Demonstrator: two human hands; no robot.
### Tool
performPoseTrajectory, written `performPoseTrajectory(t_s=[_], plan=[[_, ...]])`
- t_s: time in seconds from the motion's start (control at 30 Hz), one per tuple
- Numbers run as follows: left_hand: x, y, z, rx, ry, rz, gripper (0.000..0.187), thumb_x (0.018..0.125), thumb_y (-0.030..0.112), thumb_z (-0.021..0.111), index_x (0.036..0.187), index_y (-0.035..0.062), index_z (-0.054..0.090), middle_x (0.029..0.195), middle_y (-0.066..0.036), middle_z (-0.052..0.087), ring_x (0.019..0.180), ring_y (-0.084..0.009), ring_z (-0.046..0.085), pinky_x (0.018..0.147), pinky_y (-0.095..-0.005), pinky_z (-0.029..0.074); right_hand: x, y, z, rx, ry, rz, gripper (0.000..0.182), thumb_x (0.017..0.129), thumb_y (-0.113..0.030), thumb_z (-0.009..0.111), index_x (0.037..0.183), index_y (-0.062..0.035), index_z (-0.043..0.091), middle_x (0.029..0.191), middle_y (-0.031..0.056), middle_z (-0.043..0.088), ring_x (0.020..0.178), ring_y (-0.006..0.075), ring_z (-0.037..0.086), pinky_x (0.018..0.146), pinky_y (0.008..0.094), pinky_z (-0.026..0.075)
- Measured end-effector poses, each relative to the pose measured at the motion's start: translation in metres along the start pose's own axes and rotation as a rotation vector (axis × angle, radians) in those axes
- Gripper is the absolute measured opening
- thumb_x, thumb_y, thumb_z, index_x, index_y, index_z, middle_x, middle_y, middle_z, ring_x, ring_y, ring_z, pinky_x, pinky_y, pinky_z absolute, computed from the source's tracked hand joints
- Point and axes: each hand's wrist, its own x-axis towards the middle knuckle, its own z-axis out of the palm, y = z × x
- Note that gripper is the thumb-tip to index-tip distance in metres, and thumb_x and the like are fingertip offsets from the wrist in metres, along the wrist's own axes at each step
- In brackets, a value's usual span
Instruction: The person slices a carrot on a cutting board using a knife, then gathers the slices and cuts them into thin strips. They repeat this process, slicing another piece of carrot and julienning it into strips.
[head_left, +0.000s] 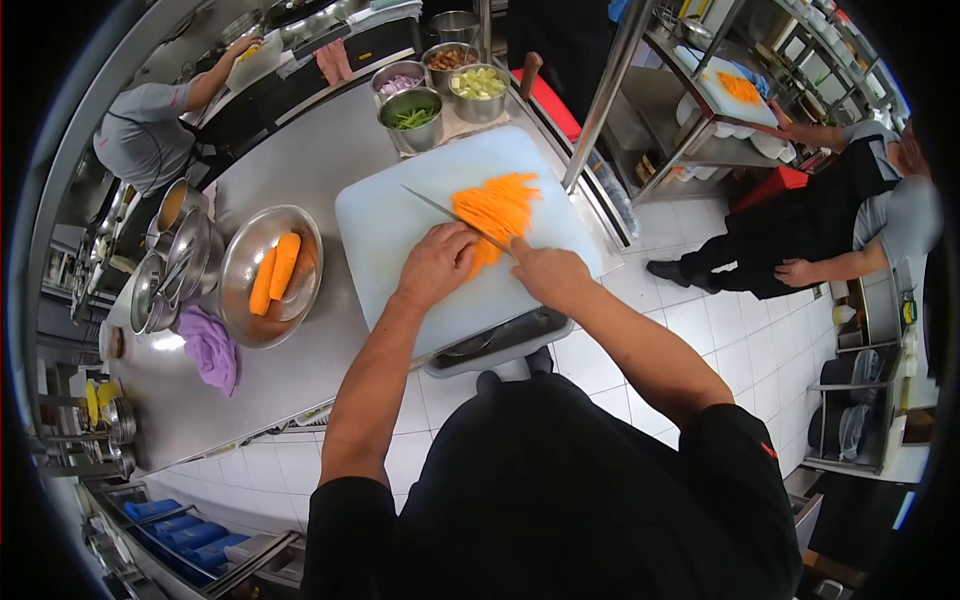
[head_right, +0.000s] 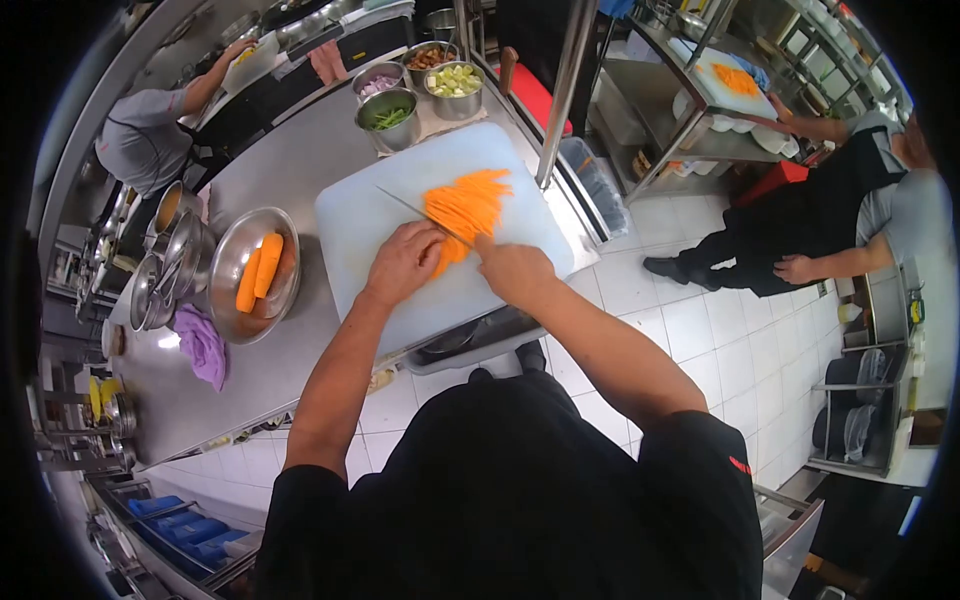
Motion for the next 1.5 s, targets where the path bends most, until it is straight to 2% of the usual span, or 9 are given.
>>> performPoseTrajectory(t_s=[0.23,0.33,0.47,0.57,0.77,0.93,1.13,1.33,1.5], plan=[[0.001,0.003,-0.001,-0.018,0.003,-0.012,0.016,0.087,0.009,0.069,0.103,0.0088,0.069,0.113,-0.007,0.069,0.106,-0.0294,0.066,0.091,-0.0396,0.056,-0.014,-0.006,-0.033,-0.032,-0.066,-0.016,0.028,0.098,-0.024,0.061,0.118,-0.0050,0.056,0.096,0.0186,0.075,0.089,0.0375,0.075,0.078,0.0496,0.058],[0.002,0.001,-0.001,-0.003,0.052,0.023,0.014,0.087,0.009,0.069,0.101,0.0084,0.069,0.111,-0.007,0.069,0.106,-0.0293,0.066,0.092,-0.0396,0.056,0.000,0.001,0.000,0.042,-0.060,0.061,0.029,0.097,-0.024,0.062,0.118,-0.0051,0.057,0.096,0.0176,0.075,0.092,0.0362,0.075,0.079,0.0491,0.058],[0.004,0.004,-0.006,0.066,0.032,0.095,0.014,0.087,0.009,0.069,0.101,0.0081,0.070,0.112,-0.007,0.069,0.108,-0.0291,0.064,0.094,-0.0390,0.054,0.008,-0.007,-0.004,0.014,-0.038,0.007,0.029,0.097,-0.025,0.063,0.118,-0.0053,0.057,0.097,0.0177,0.075,0.092,0.0362,0.075,0.079,0.0493,0.058],[0.000,0.003,-0.002,0.019,0.026,0.037,0.013,0.087,0.009,0.069,0.100,0.0080,0.070,0.112,-0.007,0.069,0.109,-0.0289,0.064,0.095,-0.0387,0.054,-0.001,-0.010,-0.025,-0.034,-0.040,0.000,0.027,0.097,-0.024,0.062,0.116,-0.0055,0.057,0.095,0.0182,0.075,0.091,0.0364,0.075,0.079,0.0495,0.058],[0.000,0.003,-0.001,-0.002,0.031,-0.016,0.013,0.086,0.011,0.070,0.099,0.0080,0.070,0.112,-0.006,0.069,0.106,-0.0290,0.065,0.092,-0.0397,0.055,0.006,0.003,0.008,0.042,0.026,-0.011,0.028,0.096,-0.025,0.064,0.115,-0.0048,0.057,0.094,0.0178,0.075,0.090,0.0353,0.075,0.079,0.0482,0.058],[0.002,0.006,-0.003,-0.006,0.017,-0.024,0.014,0.087,0.010,0.072,0.101,0.0081,0.071,0.114,-0.007,0.070,0.104,-0.0294,0.067,0.090,-0.0400,0.056,-0.008,-0.011,-0.031,-0.025,-0.019,-0.032,0.027,0.096,-0.025,0.064,0.113,-0.0045,0.057,0.091,0.0182,0.075,0.088,0.0357,0.075,0.076,0.0475,0.058],[-0.002,-0.001,0.001,0.020,0.046,0.008,0.012,0.086,0.010,0.072,0.098,0.0082,0.071,0.111,-0.007,0.070,0.103,-0.0289,0.067,0.088,-0.0392,0.057,0.004,0.001,0.010,0.045,0.053,-0.039,0.026,0.096,-0.023,0.064,0.113,-0.0041,0.058,0.091,0.0178,0.074,0.086,0.0358,0.075,0.075,0.0466,0.058],[0.001,0.002,0.000,-0.001,0.030,0.006,0.011,0.086,0.010,0.071,0.097,0.0085,0.071,0.109,-0.006,0.070,0.102,-0.0285,0.067,0.087,-0.0389,0.057,-0.009,-0.006,-0.029,-0.016,-0.028,-0.046,0.026,0.097,-0.025,0.063,0.114,-0.0050,0.057,0.092,0.0171,0.075,0.087,0.0356,0.075,0.076,0.0472,0.058],[-0.001,0.003,-0.001,0.001,0.061,0.011,0.011,0.086,0.009,0.071,0.097,0.0082,0.072,0.107,-0.006,0.070,0.101,-0.0285,0.066,0.088,-0.0392,0.057,0.000,-0.005,0.005,0.061,-0.014,-0.005,0.027,0.097,-0.025,0.063,0.114,-0.0057,0.058,0.096,0.0169,0.075,0.090,0.0363,0.075,0.077,0.0476,0.058]])
